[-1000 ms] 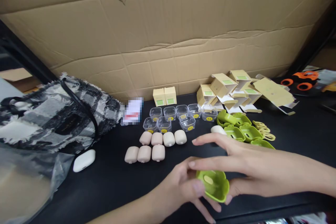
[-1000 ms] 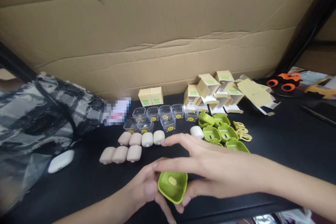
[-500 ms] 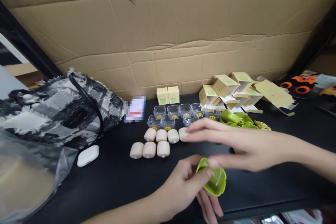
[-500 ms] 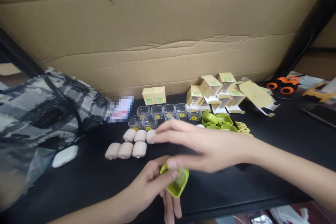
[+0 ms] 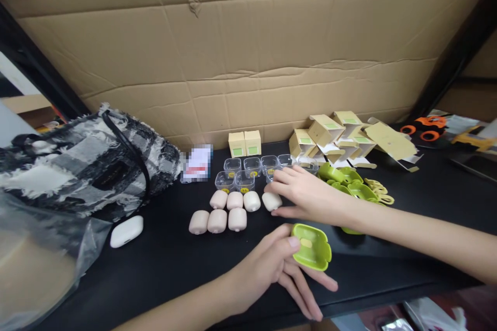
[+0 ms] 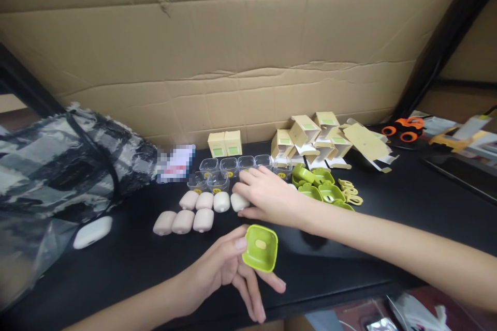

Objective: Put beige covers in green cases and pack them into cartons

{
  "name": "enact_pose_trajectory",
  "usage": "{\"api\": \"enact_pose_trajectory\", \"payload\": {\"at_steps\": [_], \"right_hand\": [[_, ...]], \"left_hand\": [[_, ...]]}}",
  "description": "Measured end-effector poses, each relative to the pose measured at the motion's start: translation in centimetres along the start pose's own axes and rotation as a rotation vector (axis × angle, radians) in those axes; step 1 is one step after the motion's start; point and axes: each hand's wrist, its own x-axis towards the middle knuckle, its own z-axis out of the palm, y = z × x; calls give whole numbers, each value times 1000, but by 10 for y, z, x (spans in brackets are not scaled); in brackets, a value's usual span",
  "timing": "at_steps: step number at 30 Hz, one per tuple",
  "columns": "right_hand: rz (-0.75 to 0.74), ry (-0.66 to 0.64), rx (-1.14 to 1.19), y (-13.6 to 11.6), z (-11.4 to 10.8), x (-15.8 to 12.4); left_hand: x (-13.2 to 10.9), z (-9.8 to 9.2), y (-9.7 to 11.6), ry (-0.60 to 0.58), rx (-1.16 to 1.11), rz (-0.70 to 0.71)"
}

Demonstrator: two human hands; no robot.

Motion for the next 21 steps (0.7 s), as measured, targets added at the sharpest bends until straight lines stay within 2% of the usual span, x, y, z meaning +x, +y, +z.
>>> {"api": "enact_pose_trajectory", "payload": {"at_steps": [3,6,8,10,12,15,17,21], "right_hand": [[137,39,304,5,-14,-19],[275,143,855,13,-23,-37],[292,171,1166,15,-24,-46],[278,150,1357,14,-22,-54],[270,158,1339,7,-18,-59],[244,204,1029,-6,-12,-65],[167,216,820,-13,-9,-67],[43,209,607,-17,-4,-67]], "left_hand": [[0,0,0,7,32,9],[-2,2,3,68,43,42],[-2,3,7,111,-24,56],[-2,4,10,125,-152,42],[-1,4,14,132,-276,20],[1,2,17,147,-380,16],[1,1,17,127,-419,17],[2,-1,13,60,-469,-17]]}}
